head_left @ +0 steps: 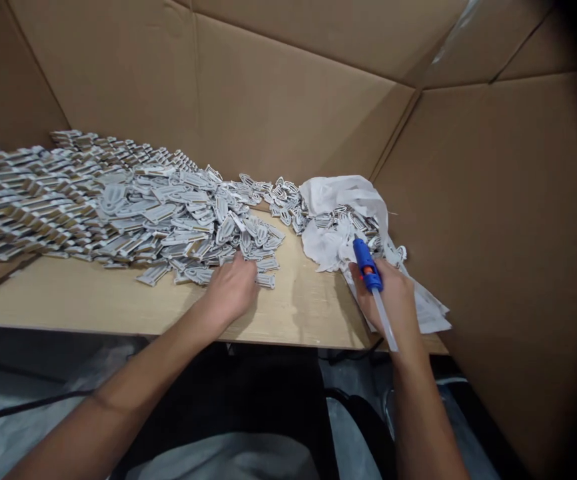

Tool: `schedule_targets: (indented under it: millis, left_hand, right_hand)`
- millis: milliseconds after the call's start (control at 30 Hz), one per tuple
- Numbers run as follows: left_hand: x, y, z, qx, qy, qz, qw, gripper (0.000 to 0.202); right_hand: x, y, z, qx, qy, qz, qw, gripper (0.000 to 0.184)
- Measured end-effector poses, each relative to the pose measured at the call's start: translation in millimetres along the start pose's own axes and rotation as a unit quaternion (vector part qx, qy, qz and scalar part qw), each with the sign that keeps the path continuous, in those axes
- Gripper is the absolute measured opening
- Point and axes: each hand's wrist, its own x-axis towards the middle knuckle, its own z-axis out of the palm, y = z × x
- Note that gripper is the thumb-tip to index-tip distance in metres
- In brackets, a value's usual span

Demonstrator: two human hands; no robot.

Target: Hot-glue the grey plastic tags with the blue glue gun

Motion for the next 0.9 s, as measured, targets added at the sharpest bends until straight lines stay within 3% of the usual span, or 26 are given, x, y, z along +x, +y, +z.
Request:
schedule_targets:
  millis: [167,400,567,667,800,833,900]
  left_hand:
    - [-5,-1,5.8,0.011,-0.015,-0.017,1.000,0.032]
    - [-9,-7,10.0,-0.096,0.137,-0.041,0.985,0.037]
    - [-4,-7,21.7,-0.292,0.187,0.017,0.938,0.036]
    - [-1,-1,32.9,-0.435,0.117,0.028,0.892,0.040]
    - [-1,11,41.3,-0.614,-0.069,-0.012,0.786,0.037]
    - [-2,14,43.1,-0.633,-0.087,-0.014,0.769,0.034]
    - [-3,17,47.8,-0.635,-0.066,0.001,0.770,0.025]
  right_hand:
    - [0,10,10,0.014,-0.036,0.047,0.998,0.031]
    - [-4,3,18,0.056,-0.098,0.079,0.990,0.034]
    - [-6,5,25,0.157,-0.144,0.112,0.970,0.039]
    - [7,1,32,0.178,-0.193,0.109,0.959,0.038]
    - [42,-16,53,0.125,-0.225,0.095,0.962,0.026]
    - [51,-22,61,0.113,-0.232,0.097,0.961,0.024]
    - [66,-35,76,0.081,-0.248,0.114,0.959,0.024]
